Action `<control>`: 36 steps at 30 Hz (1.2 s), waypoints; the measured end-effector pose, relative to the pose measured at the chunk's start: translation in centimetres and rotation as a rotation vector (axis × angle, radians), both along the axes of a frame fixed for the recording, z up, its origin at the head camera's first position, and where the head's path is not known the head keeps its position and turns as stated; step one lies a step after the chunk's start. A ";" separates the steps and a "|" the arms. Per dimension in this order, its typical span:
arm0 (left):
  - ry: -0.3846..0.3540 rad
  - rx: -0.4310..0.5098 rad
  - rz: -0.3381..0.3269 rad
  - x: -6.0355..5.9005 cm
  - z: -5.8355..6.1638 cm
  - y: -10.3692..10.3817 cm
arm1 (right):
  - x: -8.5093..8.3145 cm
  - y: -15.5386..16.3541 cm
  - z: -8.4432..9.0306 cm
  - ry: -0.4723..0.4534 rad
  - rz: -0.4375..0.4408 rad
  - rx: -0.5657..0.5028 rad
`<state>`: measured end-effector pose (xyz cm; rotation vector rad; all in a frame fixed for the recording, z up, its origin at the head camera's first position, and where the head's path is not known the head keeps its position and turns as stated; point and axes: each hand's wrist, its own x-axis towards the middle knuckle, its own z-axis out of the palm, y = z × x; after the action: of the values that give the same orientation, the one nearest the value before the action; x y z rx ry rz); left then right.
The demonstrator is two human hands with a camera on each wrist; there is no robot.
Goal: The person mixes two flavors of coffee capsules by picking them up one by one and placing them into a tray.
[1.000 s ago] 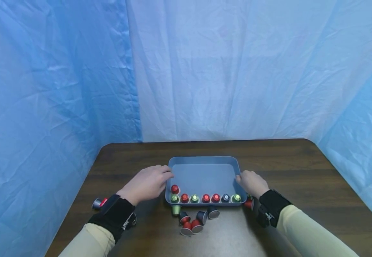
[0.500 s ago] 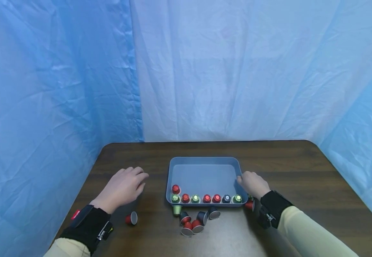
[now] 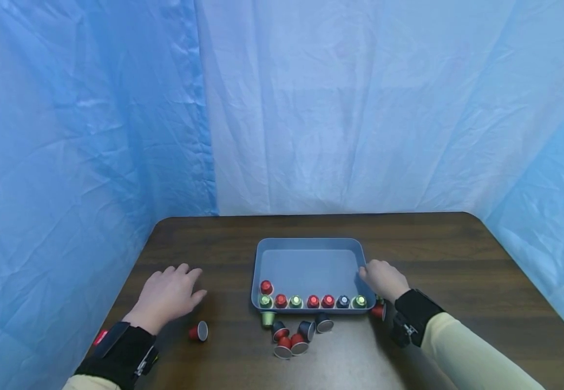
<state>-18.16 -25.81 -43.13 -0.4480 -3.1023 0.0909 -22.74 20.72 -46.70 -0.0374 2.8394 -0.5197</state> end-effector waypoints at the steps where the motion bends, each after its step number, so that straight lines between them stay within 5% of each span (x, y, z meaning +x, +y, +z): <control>1: -0.019 -0.007 0.020 0.1 -0.1 -0.1 | 0.0 0.0 0.0 -0.001 0.000 0.000; 5: -0.086 -0.029 0.059 0.1 -0.5 -0.6 | -0.1 -0.1 0.1 0.001 0.000 -0.008; 11: -0.098 -0.040 0.018 0.1 -1.3 -0.9 | -0.1 -0.1 0.0 0.003 0.003 -0.019; 18: -0.118 0.019 -0.001 0.2 -1.8 -1.1 | 0.0 -0.1 -0.1 0.007 -0.004 -0.020; 28: -0.246 0.070 0.047 0.5 -1.6 -1.4 | 0.1 -0.1 0.0 0.005 -0.005 -0.016; 36: -0.232 0.096 0.018 0.6 -1.9 -1.7 | 0.1 0.0 0.1 0.011 0.000 -0.017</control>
<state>-17.51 -27.54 -45.01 -0.4588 -3.3188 -0.1184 -22.60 20.69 -46.58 -0.0430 2.8461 -0.5457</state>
